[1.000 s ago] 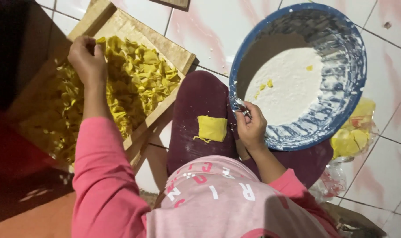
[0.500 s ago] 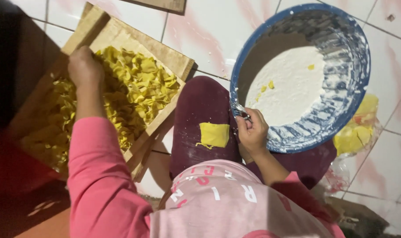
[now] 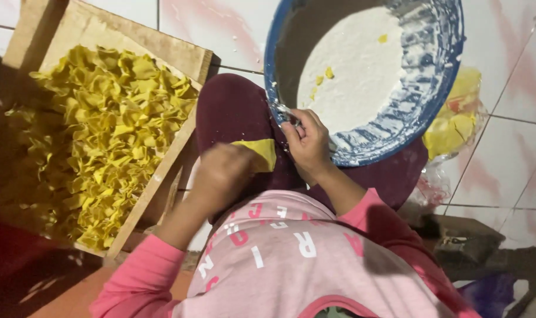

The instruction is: The person is manually folding dumplings by scooping filling onto yellow wrappers and folding them into shape.

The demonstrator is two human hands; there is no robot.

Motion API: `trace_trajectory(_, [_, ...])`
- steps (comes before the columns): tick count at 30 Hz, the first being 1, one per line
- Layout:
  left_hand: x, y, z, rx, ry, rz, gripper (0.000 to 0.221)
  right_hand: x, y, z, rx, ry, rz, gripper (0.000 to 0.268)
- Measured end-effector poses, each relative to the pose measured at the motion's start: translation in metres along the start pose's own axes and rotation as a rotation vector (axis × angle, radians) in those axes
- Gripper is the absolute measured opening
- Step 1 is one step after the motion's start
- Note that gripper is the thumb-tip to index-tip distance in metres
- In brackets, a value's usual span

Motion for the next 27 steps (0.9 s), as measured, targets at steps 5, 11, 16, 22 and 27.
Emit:
trace_trajectory(5, [0.022, 0.009, -0.036, 0.182, -0.110, 0.132, 0.018, -0.006, 0.003, -0.006, -0.002, -0.048, -0.025, 0.019])
trace_trajectory(11, [0.014, 0.004, -0.025, -0.028, 0.114, 0.158, 0.011, -0.021, 0.002, 0.018, -0.026, -0.105, -0.075, 0.007])
trace_trajectory(16, [0.021, 0.021, -0.001, -0.534, 0.549, 0.126, 0.006, -0.012, 0.017, 0.032, 0.034, -0.223, -0.005, 0.008])
trace_trajectory(22, [0.024, 0.031, 0.002, -0.879, 0.884, -0.008, 0.004, 0.004, 0.030, 0.049, 0.088, -0.280, 0.104, 0.006])
trace_trajectory(27, [0.031, 0.038, -0.004, -0.990, 0.926, -0.072, 0.008, 0.019, 0.035, 0.042, 0.190, -0.368, 0.099, 0.015])
Point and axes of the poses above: each hand's wrist, its own y-axis away from the middle knuckle, its own x-axis out of the palm, z = x × y, the point moved 6 cm from there along -y, towards the middle knuckle, and after that the axes turned 11 degrees about -y, right-handed, at the moved point
